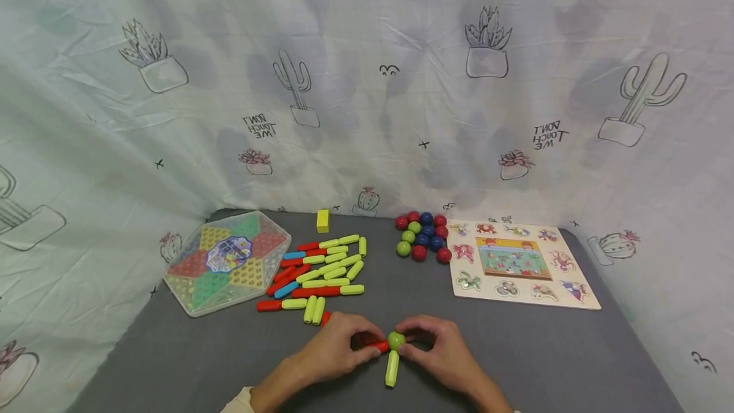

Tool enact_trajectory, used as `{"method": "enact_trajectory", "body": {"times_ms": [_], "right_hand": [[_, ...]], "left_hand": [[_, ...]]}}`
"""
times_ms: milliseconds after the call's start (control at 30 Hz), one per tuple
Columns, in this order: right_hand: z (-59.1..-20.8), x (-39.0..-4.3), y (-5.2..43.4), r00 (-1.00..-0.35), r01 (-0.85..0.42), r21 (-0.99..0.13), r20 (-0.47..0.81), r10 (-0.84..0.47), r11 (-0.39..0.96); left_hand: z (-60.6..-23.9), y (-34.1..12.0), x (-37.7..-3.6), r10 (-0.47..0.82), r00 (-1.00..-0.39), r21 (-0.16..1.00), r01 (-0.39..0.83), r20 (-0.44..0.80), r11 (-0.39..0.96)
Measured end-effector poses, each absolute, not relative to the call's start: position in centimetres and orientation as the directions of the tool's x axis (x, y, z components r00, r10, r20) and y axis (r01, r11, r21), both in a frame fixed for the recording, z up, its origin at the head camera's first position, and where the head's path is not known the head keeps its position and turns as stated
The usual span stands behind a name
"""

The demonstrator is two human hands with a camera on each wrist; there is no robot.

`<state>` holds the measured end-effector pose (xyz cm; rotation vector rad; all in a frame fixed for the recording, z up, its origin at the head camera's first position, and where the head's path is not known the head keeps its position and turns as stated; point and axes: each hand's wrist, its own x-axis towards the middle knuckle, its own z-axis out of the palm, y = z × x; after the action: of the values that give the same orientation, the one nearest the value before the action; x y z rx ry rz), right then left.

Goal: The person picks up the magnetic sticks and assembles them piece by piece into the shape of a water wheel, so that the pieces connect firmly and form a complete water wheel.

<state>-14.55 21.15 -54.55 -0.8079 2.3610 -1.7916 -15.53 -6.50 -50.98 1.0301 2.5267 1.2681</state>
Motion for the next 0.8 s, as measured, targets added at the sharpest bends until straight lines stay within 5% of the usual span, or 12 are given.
{"method": "enact_trajectory", "body": {"times_ms": [400, 800], "right_hand": [[-54.6, -14.8, 21.5, -0.856, -0.370, -0.910, 0.255, -0.450, 0.189], [-54.1, -14.6, 21.4, -0.874, -0.323, -0.921, 0.202, -0.442, 0.219]], "left_hand": [[-48.3, -15.4, -19.6, 0.669, -0.743, 0.870, 0.328, -0.003, 0.369], [-48.7, -12.8, -19.0, 0.685, -0.728, 0.586, 0.547, -0.019, 0.597]]}}
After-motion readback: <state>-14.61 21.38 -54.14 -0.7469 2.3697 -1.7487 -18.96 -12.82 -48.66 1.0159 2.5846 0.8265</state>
